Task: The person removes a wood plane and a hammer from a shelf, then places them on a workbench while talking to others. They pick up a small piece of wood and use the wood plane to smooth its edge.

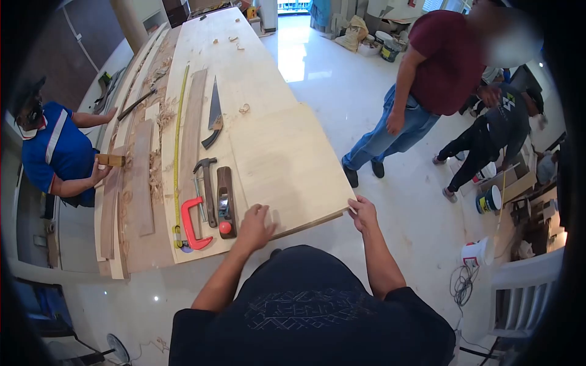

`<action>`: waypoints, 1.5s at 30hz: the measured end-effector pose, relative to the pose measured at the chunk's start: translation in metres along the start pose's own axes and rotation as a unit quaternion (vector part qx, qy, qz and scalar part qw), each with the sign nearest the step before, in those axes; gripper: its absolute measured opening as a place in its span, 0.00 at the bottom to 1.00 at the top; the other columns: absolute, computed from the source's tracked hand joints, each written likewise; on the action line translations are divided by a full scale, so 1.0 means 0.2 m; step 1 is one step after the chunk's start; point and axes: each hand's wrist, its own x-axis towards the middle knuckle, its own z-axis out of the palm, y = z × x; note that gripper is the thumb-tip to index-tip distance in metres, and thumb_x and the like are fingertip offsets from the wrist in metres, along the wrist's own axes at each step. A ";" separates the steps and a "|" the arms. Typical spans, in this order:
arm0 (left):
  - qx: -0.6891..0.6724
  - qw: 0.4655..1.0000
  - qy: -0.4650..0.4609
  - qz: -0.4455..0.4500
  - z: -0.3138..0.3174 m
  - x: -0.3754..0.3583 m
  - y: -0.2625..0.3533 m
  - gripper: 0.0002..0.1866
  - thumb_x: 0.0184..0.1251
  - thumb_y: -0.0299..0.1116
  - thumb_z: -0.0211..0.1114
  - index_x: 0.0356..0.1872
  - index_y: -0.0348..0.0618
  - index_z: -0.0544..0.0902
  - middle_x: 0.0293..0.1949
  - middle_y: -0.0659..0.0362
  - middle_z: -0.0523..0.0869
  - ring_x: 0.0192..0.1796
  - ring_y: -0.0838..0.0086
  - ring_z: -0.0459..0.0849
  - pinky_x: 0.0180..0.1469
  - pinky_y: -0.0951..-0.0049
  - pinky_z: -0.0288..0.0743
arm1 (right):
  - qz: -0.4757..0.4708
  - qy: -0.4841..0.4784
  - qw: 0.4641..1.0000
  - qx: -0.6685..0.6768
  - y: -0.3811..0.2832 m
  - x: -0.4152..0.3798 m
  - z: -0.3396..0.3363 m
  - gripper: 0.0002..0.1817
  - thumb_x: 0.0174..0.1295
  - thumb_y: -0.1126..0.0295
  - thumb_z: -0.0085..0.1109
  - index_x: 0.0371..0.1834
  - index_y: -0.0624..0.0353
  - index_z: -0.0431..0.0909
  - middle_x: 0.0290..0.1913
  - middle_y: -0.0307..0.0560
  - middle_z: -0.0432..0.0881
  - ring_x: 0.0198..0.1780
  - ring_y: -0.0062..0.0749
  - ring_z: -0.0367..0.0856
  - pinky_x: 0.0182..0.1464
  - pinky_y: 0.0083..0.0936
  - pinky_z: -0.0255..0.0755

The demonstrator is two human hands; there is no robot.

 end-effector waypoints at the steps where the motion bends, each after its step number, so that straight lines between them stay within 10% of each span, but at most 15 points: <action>1: 0.007 1.000 0.005 0.007 0.07 -0.02 0.05 0.35 0.61 0.39 0.72 0.67 0.36 0.71 0.68 0.37 0.70 0.69 0.42 0.69 0.69 0.51 0.68 | -0.001 -0.026 0.998 0.050 -0.04 -0.01 0.02 0.19 0.62 0.75 0.66 0.56 0.62 0.78 0.46 0.39 0.84 0.44 0.23 0.79 0.51 0.26 0.73; 9: 0.000 0.995 0.096 0.010 0.20 0.02 0.49 0.51 0.60 0.38 0.75 0.75 0.26 0.51 0.70 0.26 0.59 0.72 0.34 0.62 0.73 0.54 0.63 | -0.209 -0.144 0.966 -0.052 -0.48 -0.35 0.46 0.20 0.58 0.80 0.69 0.54 0.68 0.77 0.42 0.43 0.84 0.41 0.23 0.83 0.45 0.18 0.78; 16: -0.045 0.967 0.252 0.006 0.14 0.10 0.61 0.46 0.63 0.33 0.71 0.73 0.23 0.50 0.70 0.28 0.60 0.64 0.35 0.73 0.61 0.51 0.75 | -0.372 -0.250 0.870 -0.204 -0.57 -0.61 0.79 0.20 0.60 0.76 0.69 0.55 0.66 0.76 0.38 0.38 0.81 0.39 0.18 0.79 0.42 0.17 0.75; 24: -0.058 0.967 0.229 -0.095 -0.09 0.05 0.78 0.34 0.67 0.35 0.63 0.71 0.37 0.62 0.57 0.35 0.81 0.55 0.40 0.82 0.54 0.49 0.77 | -0.467 -0.294 0.757 -0.349 -0.49 -0.55 0.96 0.34 0.64 0.60 0.64 0.68 0.69 0.65 0.56 0.71 0.79 0.58 0.61 0.81 0.59 0.45 0.75; 45: 0.018 0.944 0.323 -0.067 -0.58 0.18 1.02 0.19 0.67 0.33 0.61 0.54 0.35 0.71 0.42 0.40 0.86 0.40 0.41 0.86 0.43 0.44 0.79 | -0.441 -0.227 0.772 -0.397 -0.99 -0.59 1.37 0.33 0.66 0.54 0.57 0.66 0.69 0.69 0.50 0.72 0.84 0.54 0.62 0.83 0.60 0.45 0.75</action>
